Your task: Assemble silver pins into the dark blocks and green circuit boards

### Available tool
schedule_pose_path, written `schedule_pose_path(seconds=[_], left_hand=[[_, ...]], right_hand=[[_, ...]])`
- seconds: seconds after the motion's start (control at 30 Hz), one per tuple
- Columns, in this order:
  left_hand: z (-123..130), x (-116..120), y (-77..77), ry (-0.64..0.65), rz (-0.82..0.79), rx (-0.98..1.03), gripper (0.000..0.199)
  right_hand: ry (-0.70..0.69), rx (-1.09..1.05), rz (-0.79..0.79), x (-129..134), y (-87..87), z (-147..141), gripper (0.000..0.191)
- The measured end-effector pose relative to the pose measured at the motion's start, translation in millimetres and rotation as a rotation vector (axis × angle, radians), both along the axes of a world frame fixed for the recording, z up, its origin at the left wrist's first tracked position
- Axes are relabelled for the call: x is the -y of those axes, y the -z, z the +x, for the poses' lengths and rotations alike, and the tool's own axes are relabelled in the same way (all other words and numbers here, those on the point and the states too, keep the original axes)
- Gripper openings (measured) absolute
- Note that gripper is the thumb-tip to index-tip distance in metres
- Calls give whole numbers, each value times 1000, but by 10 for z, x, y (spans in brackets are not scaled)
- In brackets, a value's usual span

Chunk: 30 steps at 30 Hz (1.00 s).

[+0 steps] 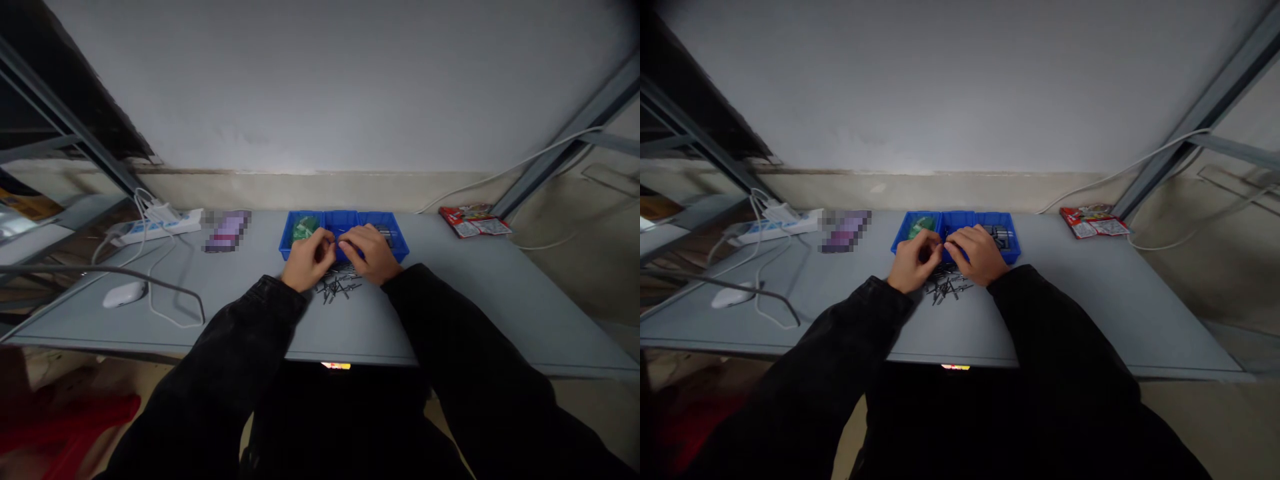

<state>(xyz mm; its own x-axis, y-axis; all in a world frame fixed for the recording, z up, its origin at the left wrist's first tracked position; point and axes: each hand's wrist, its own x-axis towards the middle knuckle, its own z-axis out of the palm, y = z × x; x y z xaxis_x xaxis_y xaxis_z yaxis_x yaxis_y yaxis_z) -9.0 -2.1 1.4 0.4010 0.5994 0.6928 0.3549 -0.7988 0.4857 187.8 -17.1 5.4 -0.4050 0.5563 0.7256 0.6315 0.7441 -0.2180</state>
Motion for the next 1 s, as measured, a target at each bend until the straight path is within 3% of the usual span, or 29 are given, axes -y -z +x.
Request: schedule_pose_path(seconds=[0.23,0.47,0.67,1.0], left_hand=[[4,-17,-2,-10,64,35,4],[3,-17,-3,-11,16,55,7],[2,-16,3,-2,1,66,11],[6,-13,-3,-8,-6,43,15]], right_hand=[[15,76,32,-23,49,-31,13],[41,58,24,-64,90,4,13],[23,32,102,-94,112,8,18],[47,-22,45,-73,62,3,27]])
